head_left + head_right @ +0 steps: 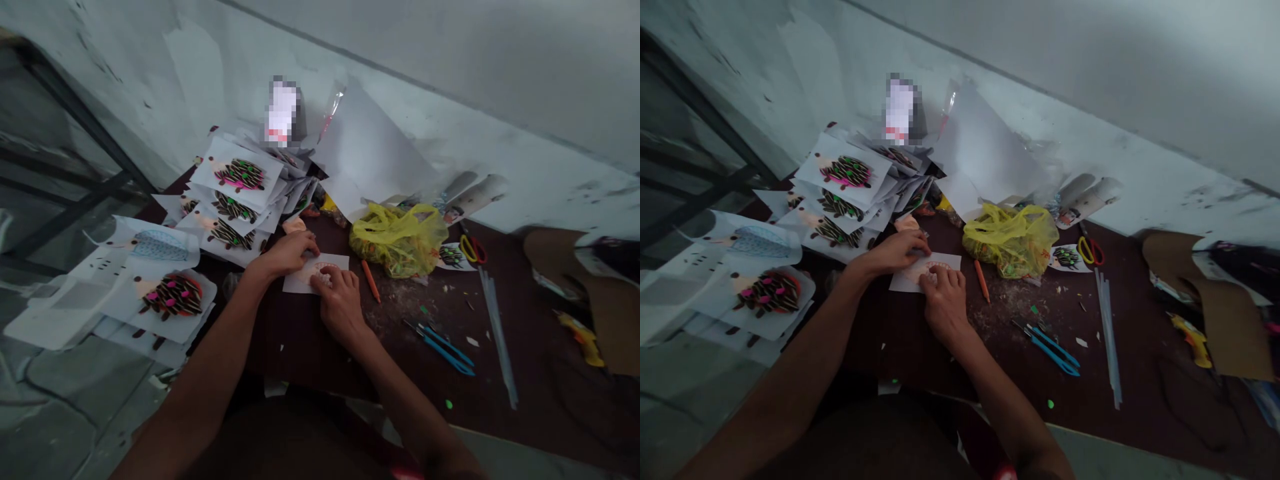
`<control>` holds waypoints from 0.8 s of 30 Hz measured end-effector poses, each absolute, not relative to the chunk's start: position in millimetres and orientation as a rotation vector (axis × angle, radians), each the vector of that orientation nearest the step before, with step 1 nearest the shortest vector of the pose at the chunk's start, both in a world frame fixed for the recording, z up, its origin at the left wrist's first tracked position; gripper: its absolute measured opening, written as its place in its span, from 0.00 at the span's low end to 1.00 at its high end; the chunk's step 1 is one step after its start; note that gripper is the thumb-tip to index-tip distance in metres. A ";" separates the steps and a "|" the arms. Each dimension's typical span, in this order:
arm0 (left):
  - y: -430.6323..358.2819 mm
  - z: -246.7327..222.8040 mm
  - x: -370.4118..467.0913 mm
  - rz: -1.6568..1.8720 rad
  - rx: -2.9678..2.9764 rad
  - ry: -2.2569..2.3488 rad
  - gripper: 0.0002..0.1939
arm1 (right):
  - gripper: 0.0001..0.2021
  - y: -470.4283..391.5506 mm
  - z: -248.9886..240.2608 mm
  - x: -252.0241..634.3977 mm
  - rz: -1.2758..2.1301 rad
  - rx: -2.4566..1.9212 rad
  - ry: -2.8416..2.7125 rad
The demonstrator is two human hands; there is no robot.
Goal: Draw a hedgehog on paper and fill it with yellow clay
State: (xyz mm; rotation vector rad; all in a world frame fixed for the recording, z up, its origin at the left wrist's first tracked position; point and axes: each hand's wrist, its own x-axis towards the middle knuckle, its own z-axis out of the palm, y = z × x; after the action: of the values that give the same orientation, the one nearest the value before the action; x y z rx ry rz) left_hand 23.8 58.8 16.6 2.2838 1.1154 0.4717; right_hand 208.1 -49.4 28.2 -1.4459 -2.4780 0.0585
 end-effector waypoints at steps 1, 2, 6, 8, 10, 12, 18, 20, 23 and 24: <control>58.6 16.5 24.0 0.472 2.282 1.118 0.19 | 0.16 -49.3 28.0 207.4 0.058 -1.448 -2.478; 58.5 16.5 24.2 0.471 2.280 1.120 0.20 | 0.16 -49.2 28.0 207.1 0.058 -1.452 -2.476; 58.0 17.9 24.2 0.472 2.275 1.118 0.20 | 0.17 -48.5 29.0 208.8 0.083 -1.426 -2.446; 58.0 19.1 23.7 0.464 2.271 1.114 0.19 | 0.17 -48.1 29.5 210.7 0.081 -1.404 -2.405; 58.1 20.1 23.1 0.458 2.264 1.114 0.19 | 0.17 -47.6 29.4 212.5 0.062 -1.418 -2.366; 58.3 20.6 22.6 0.460 2.260 1.109 0.18 | 0.17 -47.4 29.1 213.6 0.049 -1.454 -2.354; 59.1 20.3 21.8 0.477 2.258 1.095 0.19 | 0.16 -49.4 33.0 210.8 0.064 -1.498 -2.414; 59.2 19.9 21.8 0.475 2.255 1.099 0.19 | 0.17 -50.7 35.4 207.8 0.074 -1.504 -2.443; 59.2 18.9 22.0 0.477 2.260 1.100 0.18 | 0.19 -51.9 37.3 203.5 0.071 -1.513 -2.477; 59.2 18.5 22.1 0.477 2.262 1.099 0.18 | 0.19 -52.1 37.5 202.7 0.065 -1.511 -2.489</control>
State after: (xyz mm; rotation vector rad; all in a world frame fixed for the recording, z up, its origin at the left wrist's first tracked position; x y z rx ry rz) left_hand 22.1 59.2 18.5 2.2622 1.0993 0.4774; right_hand 202.7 -52.1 37.5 -1.5106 -2.4887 0.0649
